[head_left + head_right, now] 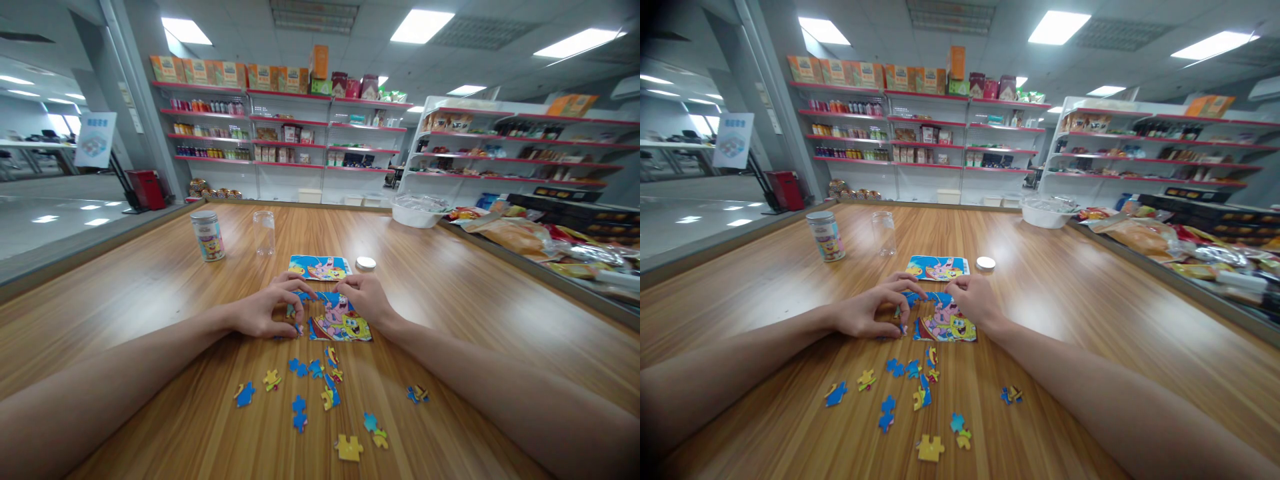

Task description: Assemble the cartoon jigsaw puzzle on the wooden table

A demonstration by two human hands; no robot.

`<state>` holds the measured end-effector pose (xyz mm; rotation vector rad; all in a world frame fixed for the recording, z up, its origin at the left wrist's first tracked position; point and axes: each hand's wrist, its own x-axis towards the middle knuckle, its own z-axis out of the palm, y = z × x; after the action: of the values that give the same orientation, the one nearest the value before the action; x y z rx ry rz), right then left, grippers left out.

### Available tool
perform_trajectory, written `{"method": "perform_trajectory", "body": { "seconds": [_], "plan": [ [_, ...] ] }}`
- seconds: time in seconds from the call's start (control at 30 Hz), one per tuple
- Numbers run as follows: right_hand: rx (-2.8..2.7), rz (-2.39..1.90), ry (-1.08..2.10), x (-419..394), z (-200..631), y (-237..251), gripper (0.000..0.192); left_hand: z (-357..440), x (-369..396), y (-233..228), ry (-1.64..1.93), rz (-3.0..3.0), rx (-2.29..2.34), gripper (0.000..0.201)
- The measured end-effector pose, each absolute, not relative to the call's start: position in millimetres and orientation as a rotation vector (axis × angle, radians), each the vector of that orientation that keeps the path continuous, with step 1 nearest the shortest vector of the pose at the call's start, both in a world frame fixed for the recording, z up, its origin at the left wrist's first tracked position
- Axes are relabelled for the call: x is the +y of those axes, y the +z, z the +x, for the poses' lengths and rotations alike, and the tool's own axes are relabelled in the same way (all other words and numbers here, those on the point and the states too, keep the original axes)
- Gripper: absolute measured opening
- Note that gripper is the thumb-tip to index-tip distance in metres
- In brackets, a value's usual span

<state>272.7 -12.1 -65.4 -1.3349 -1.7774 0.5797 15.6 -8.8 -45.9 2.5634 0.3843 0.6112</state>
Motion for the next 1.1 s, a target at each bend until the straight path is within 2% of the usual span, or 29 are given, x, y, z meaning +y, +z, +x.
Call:
{"method": "perform_trajectory", "body": {
  "seconds": [0.27, 0.5, 0.7, 0.83, 1.0, 1.1],
  "plan": [
    [-1.976, -1.089, 0.437, -31.8, 264.7, -61.8, 0.022, 19.0, -9.0, -49.0, 0.61, 2.384, 0.364, 0.016],
    [-2.047, -0.84, 0.604, -46.2, 252.4, -53.6, 0.018, 30.3, -17.6, -57.3, 0.895, 2.268, 0.665, 0.015],
    [-1.979, -0.891, 0.705, -38.6, 252.4, -59.2, 0.022, 42.1, -22.9, -61.8, 1.073, 2.183, 0.836, 0.017],
    [-1.998, -0.893, 0.693, -37.1, 252.7, -58.6, 0.016, 44.2, -24.2, -61.8, 1.119, 2.188, 0.862, 0.012],
    [-2.033, -0.975, 0.611, -29.3, 259.5, -59.9, 0.013, 39.6, -24.4, -61.5, 1.181, 2.373, 0.899, 0.006],
    [-2.047, -0.983, 0.571, -22.9, 264.5, -61.4, 0.015, 36.2, -25.6, -59.6, 1.106, 2.602, 0.725, 0.011]
  ]
}}
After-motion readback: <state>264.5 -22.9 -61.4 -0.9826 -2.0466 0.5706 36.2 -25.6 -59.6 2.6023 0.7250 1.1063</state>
